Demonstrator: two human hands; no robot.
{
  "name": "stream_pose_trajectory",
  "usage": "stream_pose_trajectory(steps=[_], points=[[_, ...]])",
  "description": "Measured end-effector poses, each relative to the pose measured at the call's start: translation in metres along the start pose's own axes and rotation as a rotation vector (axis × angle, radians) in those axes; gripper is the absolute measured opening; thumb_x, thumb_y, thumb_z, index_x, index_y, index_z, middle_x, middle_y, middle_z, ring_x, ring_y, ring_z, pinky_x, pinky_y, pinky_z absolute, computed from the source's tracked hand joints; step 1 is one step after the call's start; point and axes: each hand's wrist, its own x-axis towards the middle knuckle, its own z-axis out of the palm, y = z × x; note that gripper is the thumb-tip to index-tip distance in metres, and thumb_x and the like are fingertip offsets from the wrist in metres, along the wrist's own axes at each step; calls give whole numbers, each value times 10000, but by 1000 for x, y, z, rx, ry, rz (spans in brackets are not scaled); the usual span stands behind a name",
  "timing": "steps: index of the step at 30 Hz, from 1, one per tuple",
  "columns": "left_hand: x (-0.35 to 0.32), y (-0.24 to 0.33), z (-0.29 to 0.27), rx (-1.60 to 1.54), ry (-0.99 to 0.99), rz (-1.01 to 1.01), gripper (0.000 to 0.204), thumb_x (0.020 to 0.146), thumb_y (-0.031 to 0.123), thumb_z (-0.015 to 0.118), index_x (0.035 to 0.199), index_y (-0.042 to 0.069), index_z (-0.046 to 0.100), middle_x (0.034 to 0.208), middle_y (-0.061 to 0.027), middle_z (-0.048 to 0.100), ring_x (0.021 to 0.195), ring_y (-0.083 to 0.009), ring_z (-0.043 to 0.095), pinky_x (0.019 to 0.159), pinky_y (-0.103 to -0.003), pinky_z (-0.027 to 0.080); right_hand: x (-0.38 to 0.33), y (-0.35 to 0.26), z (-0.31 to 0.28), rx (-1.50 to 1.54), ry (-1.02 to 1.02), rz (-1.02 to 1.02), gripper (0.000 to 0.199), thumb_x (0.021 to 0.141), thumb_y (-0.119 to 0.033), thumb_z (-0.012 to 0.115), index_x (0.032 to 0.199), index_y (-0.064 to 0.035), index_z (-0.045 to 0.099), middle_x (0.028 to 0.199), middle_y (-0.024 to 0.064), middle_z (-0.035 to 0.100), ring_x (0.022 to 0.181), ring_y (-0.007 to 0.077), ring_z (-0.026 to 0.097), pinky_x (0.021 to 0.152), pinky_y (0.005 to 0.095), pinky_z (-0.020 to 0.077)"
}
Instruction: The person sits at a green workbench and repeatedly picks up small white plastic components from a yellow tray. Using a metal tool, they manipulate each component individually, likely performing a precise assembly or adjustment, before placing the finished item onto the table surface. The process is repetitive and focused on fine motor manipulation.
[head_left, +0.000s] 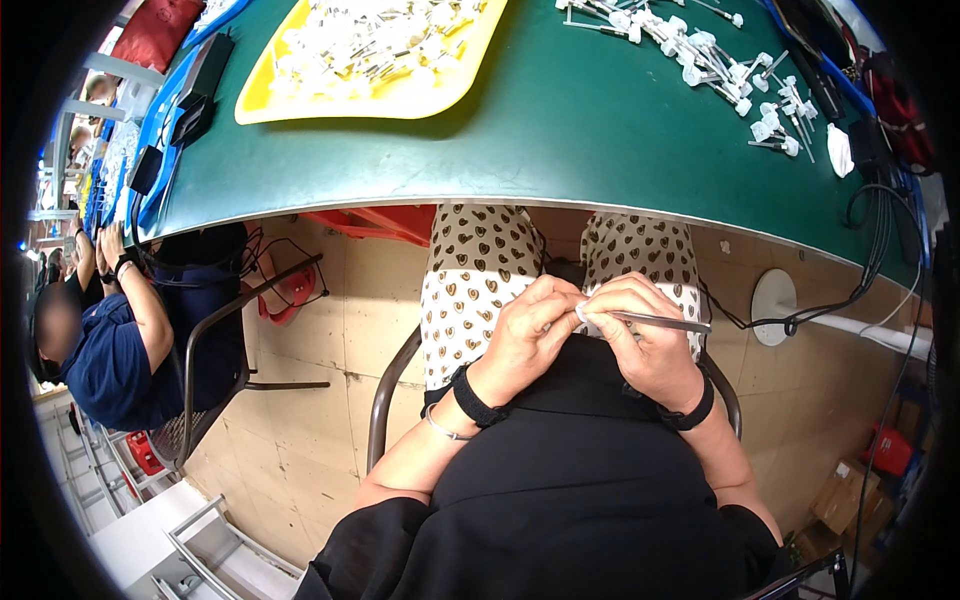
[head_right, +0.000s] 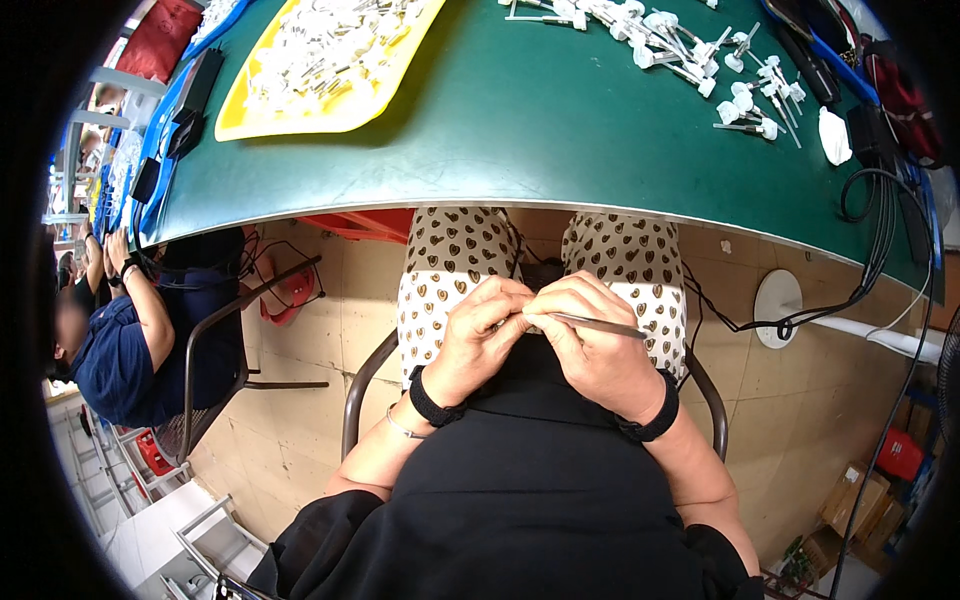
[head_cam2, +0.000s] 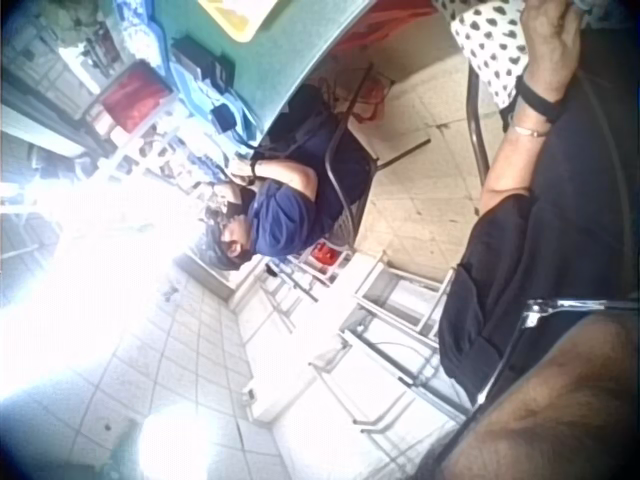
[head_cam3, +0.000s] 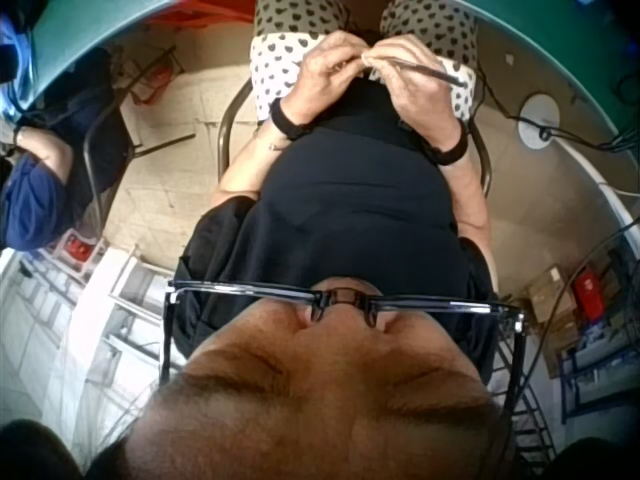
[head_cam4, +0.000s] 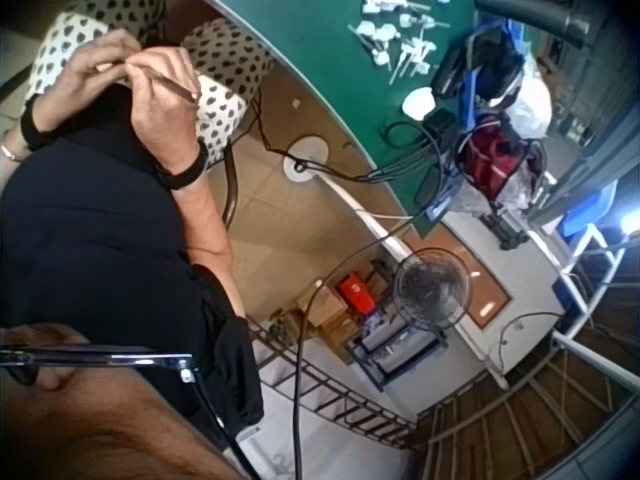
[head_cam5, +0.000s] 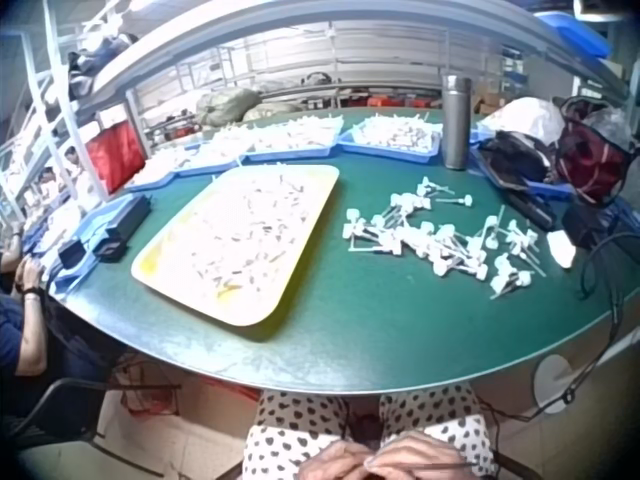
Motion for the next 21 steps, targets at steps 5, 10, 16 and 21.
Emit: stream_pose_trajectory(steps=[5, 10, 16, 21], points=[[2, 0, 2, -61, 21, -24, 154, 850, -25, 750, 1001, -6, 734, 972, -104, 695, 853, -201, 660, 731, -291, 538, -11, 0, 5, 207, 107, 233, 70, 931, -32, 669, 971, 10, 706, 930, 102, 687, 809, 191, 644, 717, 308, 532], [2, -3, 3, -74, 47, 4, 165, 846, -21, 760, 1009, -2, 742, 966, -101, 701, 837, -184, 665, 715, -284, 542, -12, -3, 4, 298, 127, 316, 73, 943, -36, 661, 970, 13, 707, 953, 94, 684, 827, 160, 643, 722, 297, 530], [4, -1, 3, -67, 40, 17, 154, 850, -26, 752, 1003, -4, 740, 969, -103, 701, 838, -190, 669, 717, -285, 546, -10, -3, 5, 219, 129, 255, 67, 932, -27, 667, 974, 9, 705, 929, 105, 684, 812, 188, 653, 716, 312, 537], [2, 0, 0, -33, 16, 21, 191, 864, -42, 717, 1045, 15, 731, 987, -98, 694, 867, -216, 690, 743, -303, 564, -2, -4, 0, -35, 59, 20, 55, 913, -5, 673, 958, 3, 704, 922, 111, 685, 810, 233, 660, 707, 325, 542]])
